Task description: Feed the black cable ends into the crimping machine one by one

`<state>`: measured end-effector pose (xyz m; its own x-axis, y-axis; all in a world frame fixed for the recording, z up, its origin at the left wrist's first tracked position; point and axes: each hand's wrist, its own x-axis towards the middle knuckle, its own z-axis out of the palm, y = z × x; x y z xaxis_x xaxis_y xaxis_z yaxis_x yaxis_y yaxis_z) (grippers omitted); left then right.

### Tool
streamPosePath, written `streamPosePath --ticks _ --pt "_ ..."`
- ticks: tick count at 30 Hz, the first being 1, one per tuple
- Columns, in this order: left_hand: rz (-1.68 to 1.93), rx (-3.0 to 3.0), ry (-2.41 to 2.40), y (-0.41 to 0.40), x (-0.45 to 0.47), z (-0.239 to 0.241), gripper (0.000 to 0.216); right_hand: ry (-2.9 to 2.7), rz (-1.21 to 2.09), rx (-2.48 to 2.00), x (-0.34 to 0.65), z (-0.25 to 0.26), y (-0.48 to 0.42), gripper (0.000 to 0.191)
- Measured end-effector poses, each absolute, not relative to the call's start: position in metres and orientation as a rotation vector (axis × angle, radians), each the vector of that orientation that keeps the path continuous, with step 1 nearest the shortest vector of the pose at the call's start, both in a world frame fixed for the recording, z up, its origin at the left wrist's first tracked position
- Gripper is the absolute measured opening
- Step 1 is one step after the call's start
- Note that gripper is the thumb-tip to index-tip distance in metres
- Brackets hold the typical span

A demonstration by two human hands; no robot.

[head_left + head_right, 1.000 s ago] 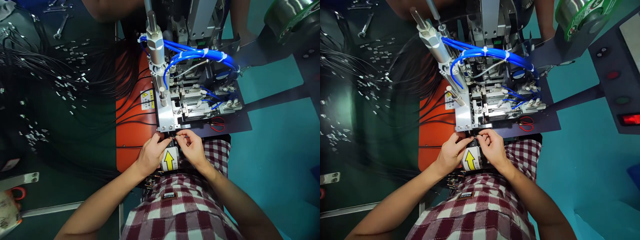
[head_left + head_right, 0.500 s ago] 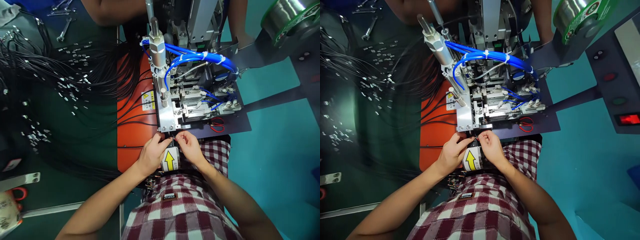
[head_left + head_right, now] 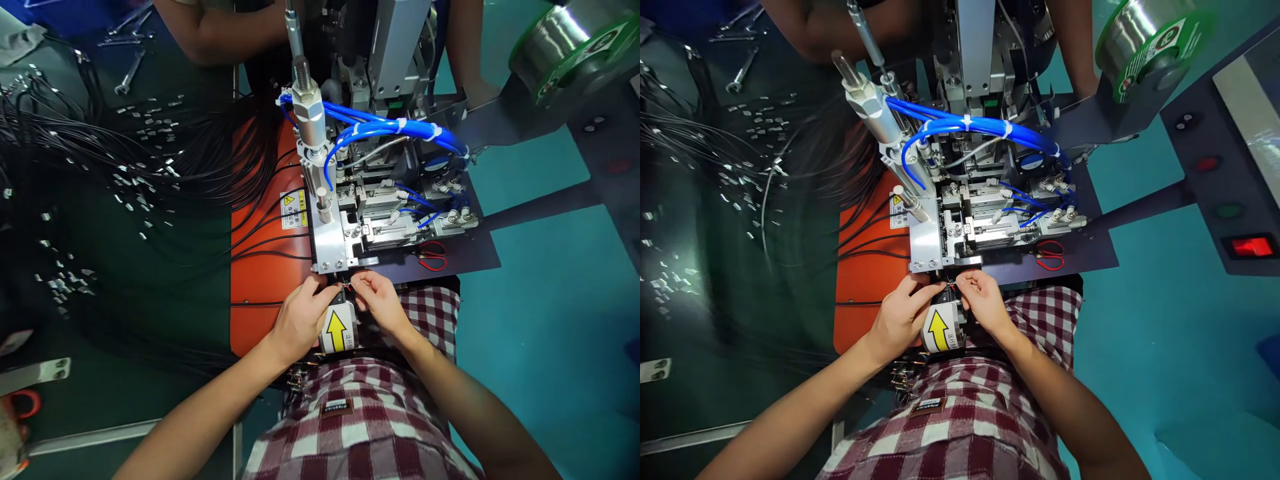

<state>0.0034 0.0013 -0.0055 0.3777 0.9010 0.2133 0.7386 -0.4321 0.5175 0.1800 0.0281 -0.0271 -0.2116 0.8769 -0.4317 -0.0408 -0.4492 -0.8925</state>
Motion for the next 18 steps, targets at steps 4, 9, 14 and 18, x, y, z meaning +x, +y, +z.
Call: streamPosePath --ticks 4,9,14,18 --pt "0.701 2.284 1.431 0.0011 0.0033 -0.0055 0.029 -1.017 1.676 -1.383 0.1843 -0.0268 0.0265 0.029" --pt "0.686 2.265 1.431 0.001 0.0039 -0.004 0.028 -1.181 1.561 -1.42 0.1858 -0.0295 0.0254 0.022" --pt "0.672 2.26 1.421 0.001 0.0039 -0.003 0.028 -1.302 1.575 -1.445 0.187 -0.0278 0.0302 0.017" --pt "0.65 2.259 1.422 0.0006 0.0032 -0.0034 0.029 -1.669 1.22 -1.407 0.1908 -0.022 0.0313 0.012"
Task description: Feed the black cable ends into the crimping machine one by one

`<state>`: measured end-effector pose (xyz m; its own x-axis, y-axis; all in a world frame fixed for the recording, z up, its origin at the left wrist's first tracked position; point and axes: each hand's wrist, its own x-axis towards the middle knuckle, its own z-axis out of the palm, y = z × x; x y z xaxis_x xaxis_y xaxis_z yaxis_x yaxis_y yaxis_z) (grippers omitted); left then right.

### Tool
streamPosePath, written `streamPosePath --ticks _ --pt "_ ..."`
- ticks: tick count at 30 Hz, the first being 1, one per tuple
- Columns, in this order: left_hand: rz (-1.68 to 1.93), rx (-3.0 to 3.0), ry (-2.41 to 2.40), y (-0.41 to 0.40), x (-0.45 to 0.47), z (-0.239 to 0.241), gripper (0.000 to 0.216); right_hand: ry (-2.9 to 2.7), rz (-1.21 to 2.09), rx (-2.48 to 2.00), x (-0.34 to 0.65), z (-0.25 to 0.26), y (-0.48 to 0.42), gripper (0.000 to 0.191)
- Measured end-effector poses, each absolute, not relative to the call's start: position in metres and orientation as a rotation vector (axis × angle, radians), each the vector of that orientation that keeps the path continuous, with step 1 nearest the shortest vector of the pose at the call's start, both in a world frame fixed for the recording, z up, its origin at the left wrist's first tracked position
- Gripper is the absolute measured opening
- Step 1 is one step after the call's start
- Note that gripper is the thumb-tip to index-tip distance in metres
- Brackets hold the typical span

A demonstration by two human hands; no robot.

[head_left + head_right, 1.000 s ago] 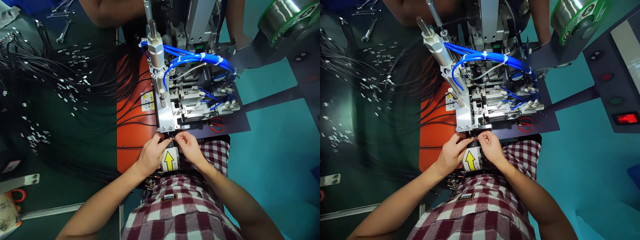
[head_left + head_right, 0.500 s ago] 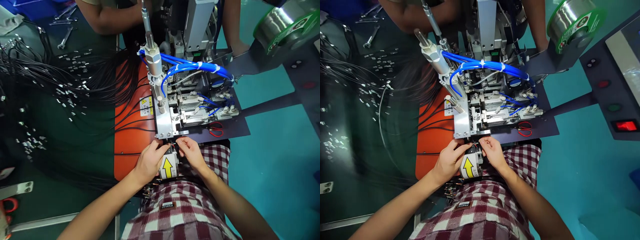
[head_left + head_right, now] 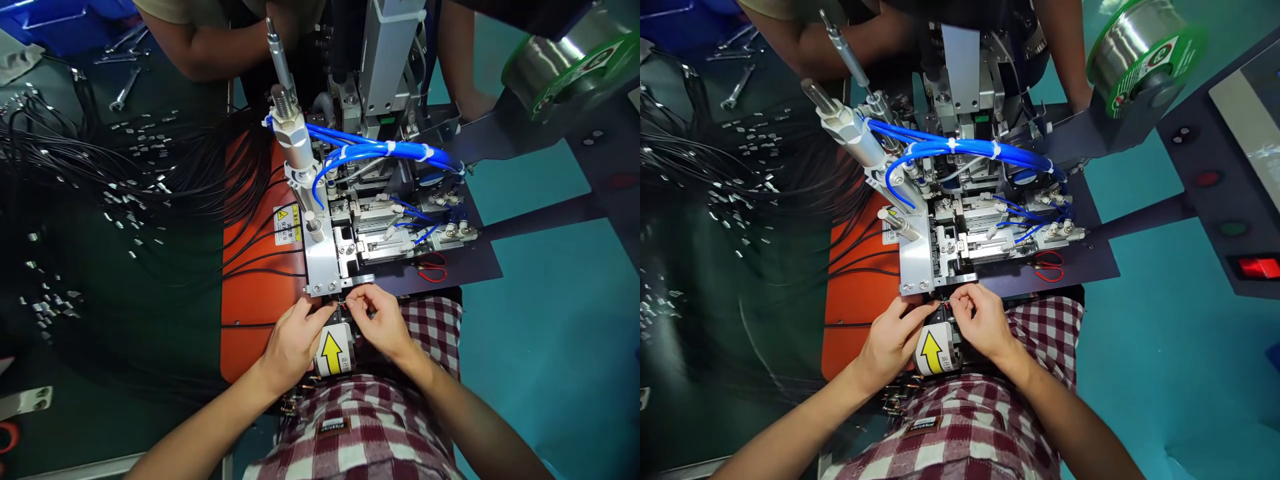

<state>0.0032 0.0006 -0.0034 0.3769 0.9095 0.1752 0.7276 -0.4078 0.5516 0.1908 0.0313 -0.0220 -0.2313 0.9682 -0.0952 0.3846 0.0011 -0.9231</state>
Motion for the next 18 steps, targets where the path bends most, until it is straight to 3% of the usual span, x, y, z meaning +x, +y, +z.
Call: streamPosePath --ticks 5,9,18 --pt "0.649 2.258 1.42 0.0006 0.0033 -0.0025 0.029 -2.119 0.674 -1.246 0.196 -0.0173 0.0297 0.009" --pt "0.67 2.274 1.425 0.0007 0.0037 -0.0012 0.028 -2.227 0.481 -1.179 0.197 -0.0193 0.0292 0.006" --pt "0.659 2.297 1.42 0.0011 0.0034 -0.0021 0.029 -1.96 0.835 -1.274 0.1924 -0.0189 0.0293 0.008"
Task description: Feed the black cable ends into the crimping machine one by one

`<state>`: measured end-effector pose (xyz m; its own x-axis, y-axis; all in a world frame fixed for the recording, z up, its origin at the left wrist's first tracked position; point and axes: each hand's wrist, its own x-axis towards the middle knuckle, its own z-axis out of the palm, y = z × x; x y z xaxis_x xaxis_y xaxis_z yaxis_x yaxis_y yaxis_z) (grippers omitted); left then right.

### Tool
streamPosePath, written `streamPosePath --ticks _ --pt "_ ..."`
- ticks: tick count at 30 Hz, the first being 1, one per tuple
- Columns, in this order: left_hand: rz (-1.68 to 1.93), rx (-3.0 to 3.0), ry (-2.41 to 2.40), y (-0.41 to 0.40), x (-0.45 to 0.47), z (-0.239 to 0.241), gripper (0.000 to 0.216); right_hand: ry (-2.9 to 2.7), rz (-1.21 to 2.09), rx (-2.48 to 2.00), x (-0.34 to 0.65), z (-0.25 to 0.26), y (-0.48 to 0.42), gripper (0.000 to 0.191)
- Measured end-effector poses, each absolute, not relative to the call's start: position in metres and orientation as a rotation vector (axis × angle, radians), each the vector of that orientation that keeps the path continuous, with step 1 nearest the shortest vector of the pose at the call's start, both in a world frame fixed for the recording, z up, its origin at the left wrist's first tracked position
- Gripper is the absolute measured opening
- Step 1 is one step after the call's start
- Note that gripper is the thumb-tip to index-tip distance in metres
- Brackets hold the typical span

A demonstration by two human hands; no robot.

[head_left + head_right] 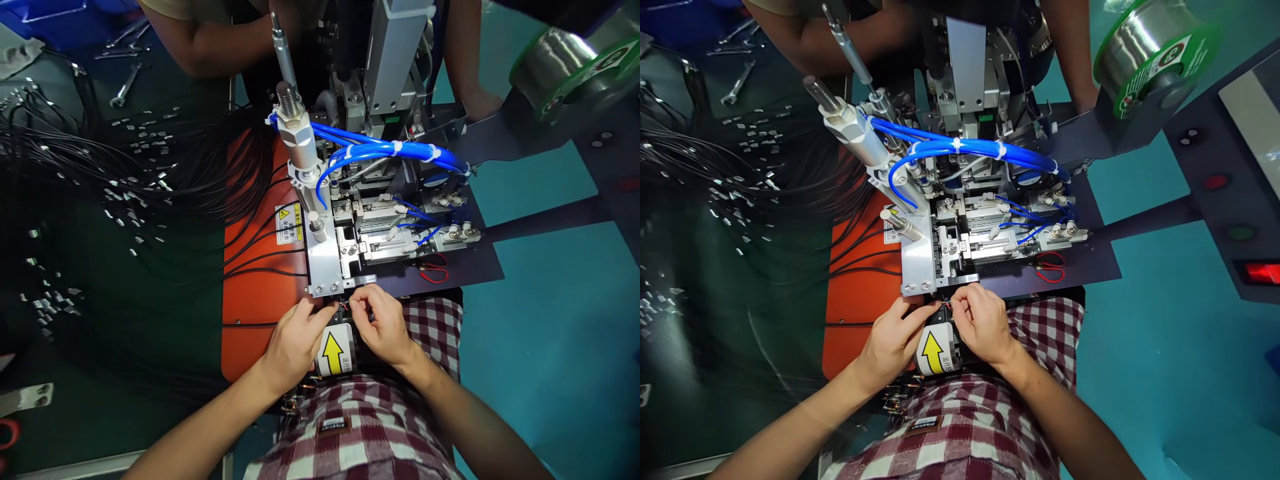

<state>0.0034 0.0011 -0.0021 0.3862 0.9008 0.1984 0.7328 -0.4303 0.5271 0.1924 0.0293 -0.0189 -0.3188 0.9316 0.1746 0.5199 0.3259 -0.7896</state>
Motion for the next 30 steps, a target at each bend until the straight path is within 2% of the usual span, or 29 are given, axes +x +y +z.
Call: streamPosePath --ticks 8,19,30 --pt "0.651 2.283 1.411 0.002 0.004 -0.003 0.029 -1.809 1.008 -1.34 0.193 -0.019 0.027 0.005" --pt "0.644 2.292 1.409 0.001 0.003 -0.003 0.029 -1.935 0.896 -1.32 0.188 -0.019 0.027 0.008" --pt "0.677 2.316 1.406 0.002 0.003 -0.003 0.029 -1.808 1.038 -1.526 0.182 -0.016 0.023 0.01"
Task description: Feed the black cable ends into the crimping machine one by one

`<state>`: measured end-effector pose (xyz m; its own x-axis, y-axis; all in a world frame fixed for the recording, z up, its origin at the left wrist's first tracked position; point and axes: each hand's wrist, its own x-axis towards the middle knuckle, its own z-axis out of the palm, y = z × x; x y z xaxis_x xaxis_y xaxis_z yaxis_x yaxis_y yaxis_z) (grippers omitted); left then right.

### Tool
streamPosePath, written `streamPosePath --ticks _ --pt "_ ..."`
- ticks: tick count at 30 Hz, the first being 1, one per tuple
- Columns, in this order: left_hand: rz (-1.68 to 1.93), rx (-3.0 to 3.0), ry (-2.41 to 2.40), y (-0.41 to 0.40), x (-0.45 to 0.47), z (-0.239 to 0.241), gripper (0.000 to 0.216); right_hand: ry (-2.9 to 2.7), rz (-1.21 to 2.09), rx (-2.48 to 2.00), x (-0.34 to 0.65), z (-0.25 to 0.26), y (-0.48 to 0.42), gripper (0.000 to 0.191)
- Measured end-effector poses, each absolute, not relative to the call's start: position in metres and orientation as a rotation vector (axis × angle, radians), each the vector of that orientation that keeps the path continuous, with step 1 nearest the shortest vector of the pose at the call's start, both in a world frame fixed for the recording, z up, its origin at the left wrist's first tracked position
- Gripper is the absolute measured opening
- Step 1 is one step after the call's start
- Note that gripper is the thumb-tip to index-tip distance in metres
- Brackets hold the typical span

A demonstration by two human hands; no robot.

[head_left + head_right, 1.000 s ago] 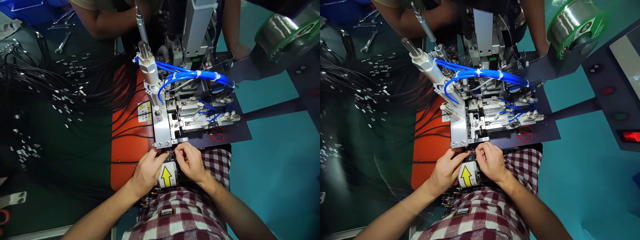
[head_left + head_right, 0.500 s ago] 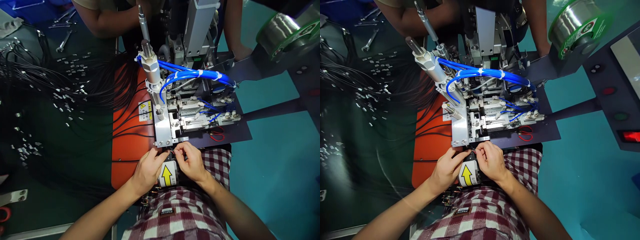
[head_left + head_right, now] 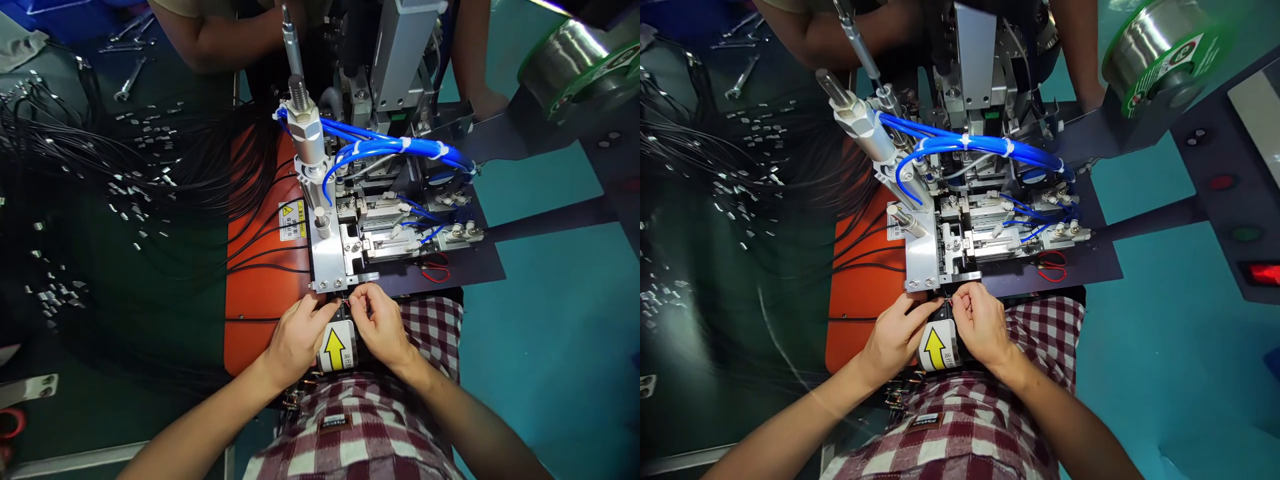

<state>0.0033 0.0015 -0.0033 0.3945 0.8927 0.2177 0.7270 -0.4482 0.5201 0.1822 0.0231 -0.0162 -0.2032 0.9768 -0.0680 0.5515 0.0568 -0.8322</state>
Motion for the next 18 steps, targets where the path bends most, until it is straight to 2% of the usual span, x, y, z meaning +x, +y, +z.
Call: streamPosePath --ticks 6,18 --pt "0.709 2.255 1.386 0.002 0.003 -0.005 0.028 -1.514 1.388 -1.598 0.185 -0.018 0.026 0.018" --pt "0.687 2.259 1.414 0.002 0.006 -0.002 0.026 -1.872 0.897 -1.547 0.171 -0.004 0.026 0.012"
